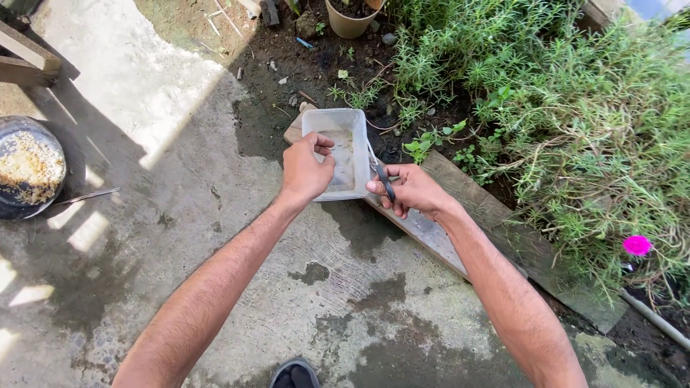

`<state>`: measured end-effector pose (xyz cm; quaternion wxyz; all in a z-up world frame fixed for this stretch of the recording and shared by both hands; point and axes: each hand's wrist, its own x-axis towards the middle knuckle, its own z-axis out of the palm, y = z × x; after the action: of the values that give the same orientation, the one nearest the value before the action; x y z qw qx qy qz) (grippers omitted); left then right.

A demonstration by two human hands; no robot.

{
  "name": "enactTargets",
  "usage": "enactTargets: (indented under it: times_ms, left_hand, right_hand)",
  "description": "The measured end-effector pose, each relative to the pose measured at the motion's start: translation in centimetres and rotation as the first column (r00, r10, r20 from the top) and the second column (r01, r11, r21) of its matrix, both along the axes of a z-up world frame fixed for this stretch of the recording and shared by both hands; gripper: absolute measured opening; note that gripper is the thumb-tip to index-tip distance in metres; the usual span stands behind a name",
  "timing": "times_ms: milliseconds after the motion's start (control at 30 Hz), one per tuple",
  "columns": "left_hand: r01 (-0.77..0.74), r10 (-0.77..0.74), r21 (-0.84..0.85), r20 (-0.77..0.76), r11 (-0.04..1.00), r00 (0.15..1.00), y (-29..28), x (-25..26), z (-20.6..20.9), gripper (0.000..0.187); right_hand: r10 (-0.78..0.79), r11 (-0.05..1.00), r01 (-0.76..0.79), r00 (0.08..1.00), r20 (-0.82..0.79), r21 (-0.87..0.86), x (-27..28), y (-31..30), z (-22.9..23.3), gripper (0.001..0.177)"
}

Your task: Pruning and grooming plants in an outdoor garden using scissors.

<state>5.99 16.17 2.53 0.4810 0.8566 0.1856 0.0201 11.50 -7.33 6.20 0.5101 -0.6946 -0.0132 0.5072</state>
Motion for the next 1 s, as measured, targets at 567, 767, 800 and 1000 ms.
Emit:
enactTargets:
  times_ms: [567, 767, 800, 1000]
  left_hand:
    - [0.2, -0.192, -0.002, 0.276, 0.98, 0.942, -9.9, -0.1, 10.5, 0.019]
    - [0.334, -0.363, 0.143, 0.404, 0.932, 0.84, -14.0, 0.3, 16.0, 0.016]
    - [0.343, -0.399, 0.205, 0.441, 0.917, 0.804, -14.6, 0.4, 16.7, 0.016]
    - [0.396, -0.425, 0.158, 0.398, 0.905, 0.813, -18.9, 0.4, 17.6, 0.016]
  right_hand:
    - [-0.043, 0.998, 0.033, 0.973, 0.227, 0.046, -6.1, -13.5, 9.4, 0.046]
    - [-0.252, 0.967, 0.22, 0.911, 0.327, 0.131, -7.6, -21.3, 15.8, 0.041]
    - [-0.276, 0.96, 0.238, 0.893, 0.355, 0.146, -7.9, -22.3, 17.2, 0.041]
    - [-0.247, 0.961, 0.275, 0.866, 0.434, -0.002, -10.2, -26.2, 20.7, 0.042]
